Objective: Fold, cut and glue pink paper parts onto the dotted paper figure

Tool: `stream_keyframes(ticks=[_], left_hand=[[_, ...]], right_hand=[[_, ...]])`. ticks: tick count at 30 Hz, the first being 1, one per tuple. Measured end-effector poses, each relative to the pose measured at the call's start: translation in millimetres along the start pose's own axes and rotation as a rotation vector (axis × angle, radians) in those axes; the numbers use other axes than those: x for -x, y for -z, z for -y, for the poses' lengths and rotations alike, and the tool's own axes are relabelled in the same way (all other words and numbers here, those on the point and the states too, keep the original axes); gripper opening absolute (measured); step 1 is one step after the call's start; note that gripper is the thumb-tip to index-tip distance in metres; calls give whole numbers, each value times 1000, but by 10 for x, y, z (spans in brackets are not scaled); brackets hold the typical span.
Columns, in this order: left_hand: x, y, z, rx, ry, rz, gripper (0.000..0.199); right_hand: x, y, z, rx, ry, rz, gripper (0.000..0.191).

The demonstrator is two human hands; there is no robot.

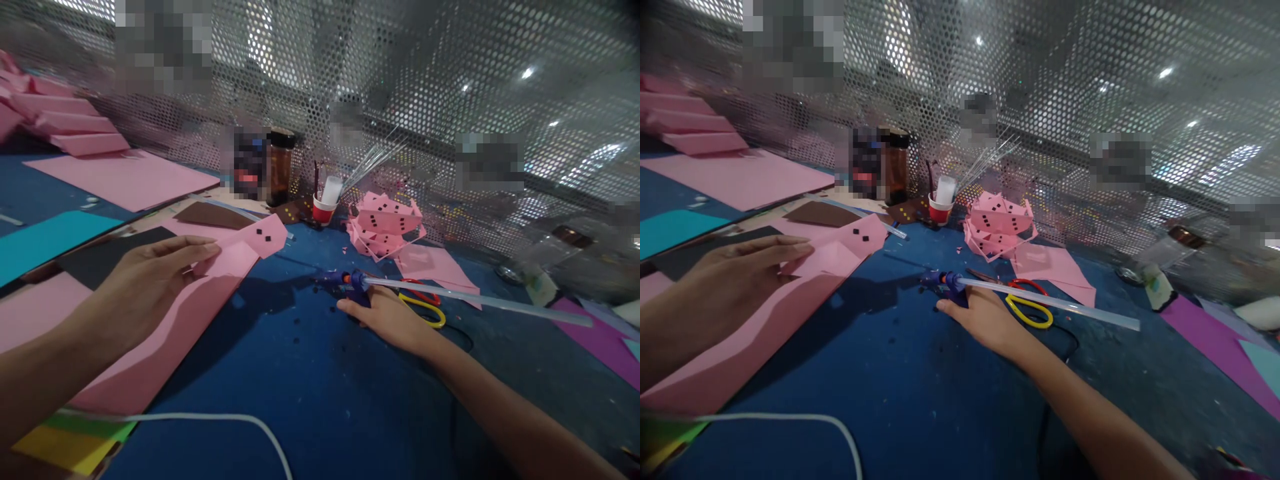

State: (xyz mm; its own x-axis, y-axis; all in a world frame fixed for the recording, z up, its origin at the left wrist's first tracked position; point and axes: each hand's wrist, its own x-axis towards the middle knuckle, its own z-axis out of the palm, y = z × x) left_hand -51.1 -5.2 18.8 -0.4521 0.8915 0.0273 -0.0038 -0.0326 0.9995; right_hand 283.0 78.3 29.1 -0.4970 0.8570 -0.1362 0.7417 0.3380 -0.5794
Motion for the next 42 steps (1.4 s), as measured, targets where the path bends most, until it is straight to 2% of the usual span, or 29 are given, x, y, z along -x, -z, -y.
stream_keyframes(ticks=[15,23,33,42], left_hand=[[-39,52,70,55,30,16,22],[-58,43,92,48,53,56,25],[-59,46,141,48,51,62,26],[-31,5,78,35,48,55,26]], right_hand=[[7,-20,-58,-22,11,-1,52],[70,9,-46,-81,-12,27,47],[177,34,-54,-84,-17,12,50],[73,18,37,6,26,-10,54]])
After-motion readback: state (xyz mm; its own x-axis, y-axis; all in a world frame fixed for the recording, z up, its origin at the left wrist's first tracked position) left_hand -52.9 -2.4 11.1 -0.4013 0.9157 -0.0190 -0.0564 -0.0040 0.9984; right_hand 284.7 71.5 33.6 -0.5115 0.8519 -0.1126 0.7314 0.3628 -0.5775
